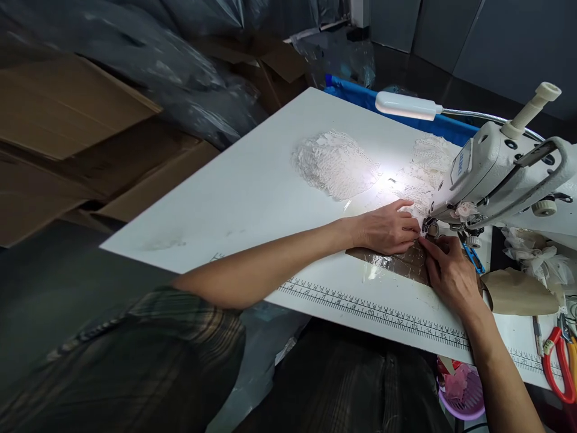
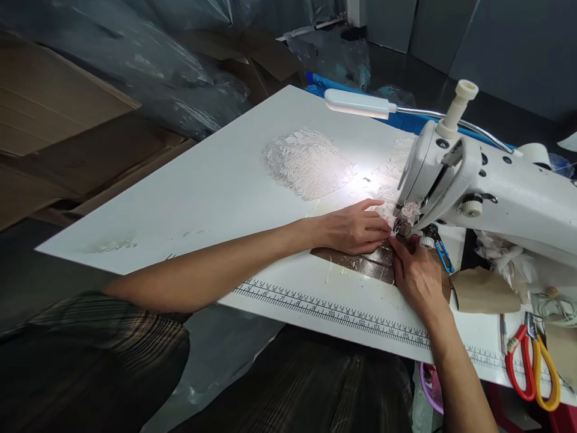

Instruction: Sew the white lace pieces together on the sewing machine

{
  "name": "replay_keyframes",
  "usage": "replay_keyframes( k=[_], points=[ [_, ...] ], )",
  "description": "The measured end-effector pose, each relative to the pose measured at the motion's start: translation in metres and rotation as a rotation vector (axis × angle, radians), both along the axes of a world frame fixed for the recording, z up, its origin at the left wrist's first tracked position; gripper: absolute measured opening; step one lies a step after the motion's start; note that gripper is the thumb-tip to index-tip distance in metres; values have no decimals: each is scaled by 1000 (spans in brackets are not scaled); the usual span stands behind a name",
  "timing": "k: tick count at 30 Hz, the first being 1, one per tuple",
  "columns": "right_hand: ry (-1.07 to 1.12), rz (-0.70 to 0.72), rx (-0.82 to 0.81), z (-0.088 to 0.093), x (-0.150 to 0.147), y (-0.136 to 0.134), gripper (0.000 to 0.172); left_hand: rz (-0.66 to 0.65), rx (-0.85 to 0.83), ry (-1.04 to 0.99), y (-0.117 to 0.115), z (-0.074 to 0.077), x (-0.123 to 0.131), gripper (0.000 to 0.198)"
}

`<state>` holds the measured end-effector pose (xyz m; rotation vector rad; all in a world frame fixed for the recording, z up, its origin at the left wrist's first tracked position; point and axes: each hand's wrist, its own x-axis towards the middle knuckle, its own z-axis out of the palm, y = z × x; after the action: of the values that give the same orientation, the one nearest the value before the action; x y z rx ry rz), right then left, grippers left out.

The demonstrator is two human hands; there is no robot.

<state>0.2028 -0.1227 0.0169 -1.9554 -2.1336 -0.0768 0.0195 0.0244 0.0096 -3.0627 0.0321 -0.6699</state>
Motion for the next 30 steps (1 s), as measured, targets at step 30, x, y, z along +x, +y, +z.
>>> replay_keyframes(
  k=[30],
  points=[
    [189, -27, -22, 10, 1, 5, 39, 81, -104, 105, 1, 2, -4, 30]
  ],
)
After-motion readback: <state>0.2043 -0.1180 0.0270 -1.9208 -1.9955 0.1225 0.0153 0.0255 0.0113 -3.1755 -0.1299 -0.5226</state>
